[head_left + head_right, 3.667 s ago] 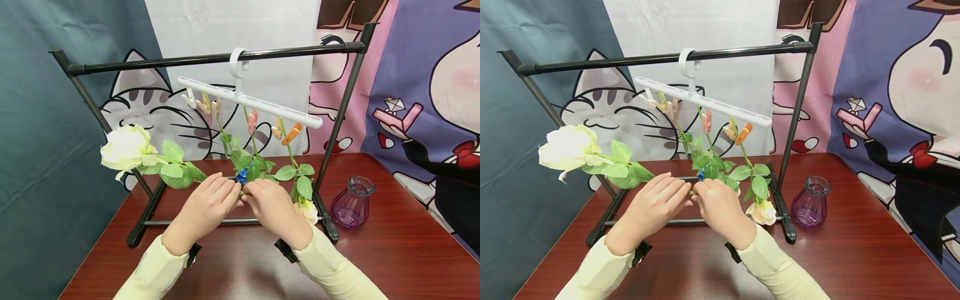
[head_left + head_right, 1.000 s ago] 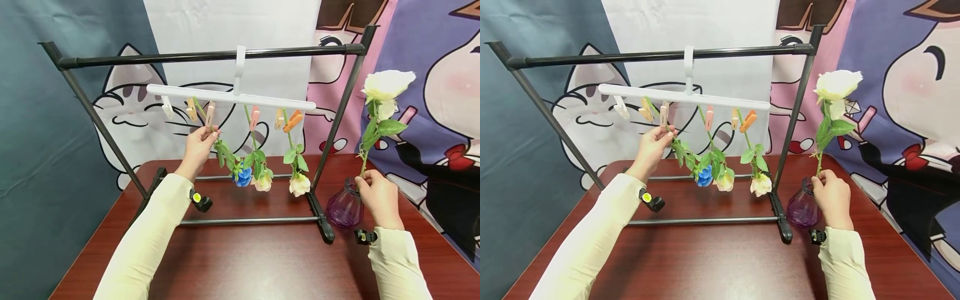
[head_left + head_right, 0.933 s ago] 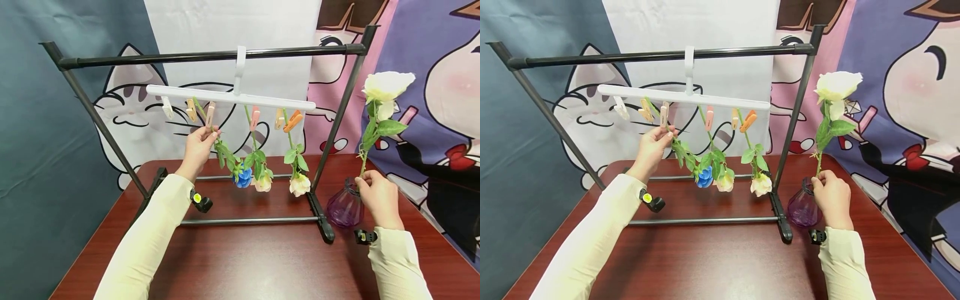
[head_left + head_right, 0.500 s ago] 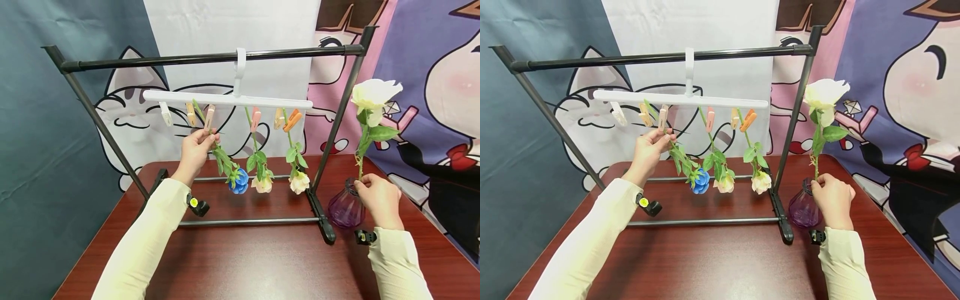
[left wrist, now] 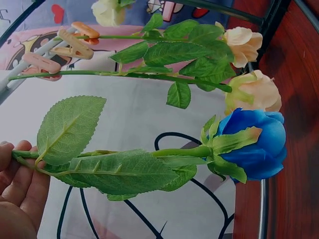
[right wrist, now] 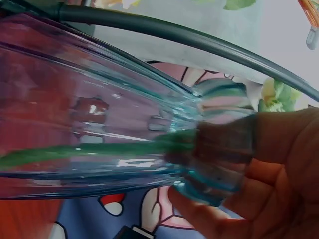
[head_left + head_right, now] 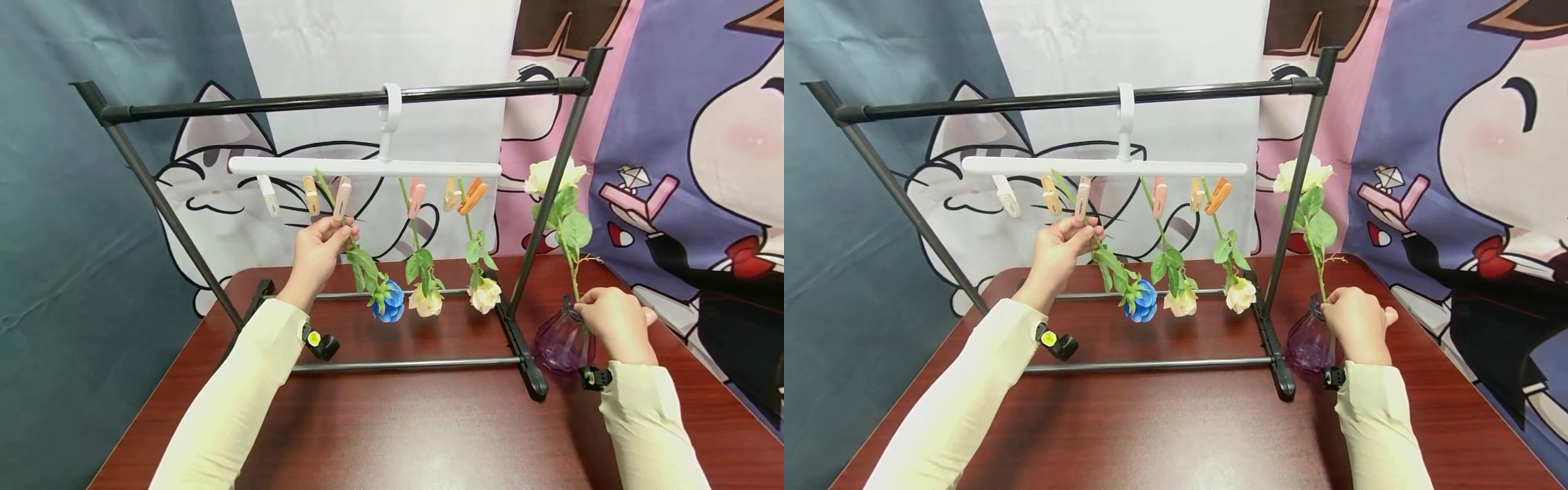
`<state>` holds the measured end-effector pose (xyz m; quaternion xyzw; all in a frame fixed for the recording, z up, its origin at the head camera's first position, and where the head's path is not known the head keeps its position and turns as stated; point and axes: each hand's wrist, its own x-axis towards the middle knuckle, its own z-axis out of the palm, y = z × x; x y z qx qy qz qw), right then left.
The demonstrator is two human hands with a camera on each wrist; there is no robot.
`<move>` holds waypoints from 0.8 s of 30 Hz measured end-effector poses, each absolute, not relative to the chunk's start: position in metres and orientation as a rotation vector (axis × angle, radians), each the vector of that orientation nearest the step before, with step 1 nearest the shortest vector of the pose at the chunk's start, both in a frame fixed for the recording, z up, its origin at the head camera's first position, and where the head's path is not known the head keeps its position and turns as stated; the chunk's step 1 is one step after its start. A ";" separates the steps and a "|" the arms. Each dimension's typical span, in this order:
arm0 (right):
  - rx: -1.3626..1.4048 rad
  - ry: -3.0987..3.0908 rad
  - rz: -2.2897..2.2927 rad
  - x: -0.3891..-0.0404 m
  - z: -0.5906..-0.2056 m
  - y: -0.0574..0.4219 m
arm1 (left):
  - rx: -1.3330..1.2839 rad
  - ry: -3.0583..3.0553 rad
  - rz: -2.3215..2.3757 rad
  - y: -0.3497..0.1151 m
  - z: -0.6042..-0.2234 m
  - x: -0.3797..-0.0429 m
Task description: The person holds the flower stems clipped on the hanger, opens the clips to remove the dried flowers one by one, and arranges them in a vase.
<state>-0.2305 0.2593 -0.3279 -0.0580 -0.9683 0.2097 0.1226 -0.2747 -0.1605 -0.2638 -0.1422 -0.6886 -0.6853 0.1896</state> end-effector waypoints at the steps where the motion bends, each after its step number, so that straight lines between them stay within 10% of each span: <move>1: -0.164 -2.864 0.601 -0.231 -0.326 0.260 | -0.401 -1.937 -1.923 -0.161 -0.264 -0.275; 24: -0.212 -2.821 0.633 -0.244 -0.314 0.257 | -0.448 -1.949 -1.885 -0.164 -0.269 -0.278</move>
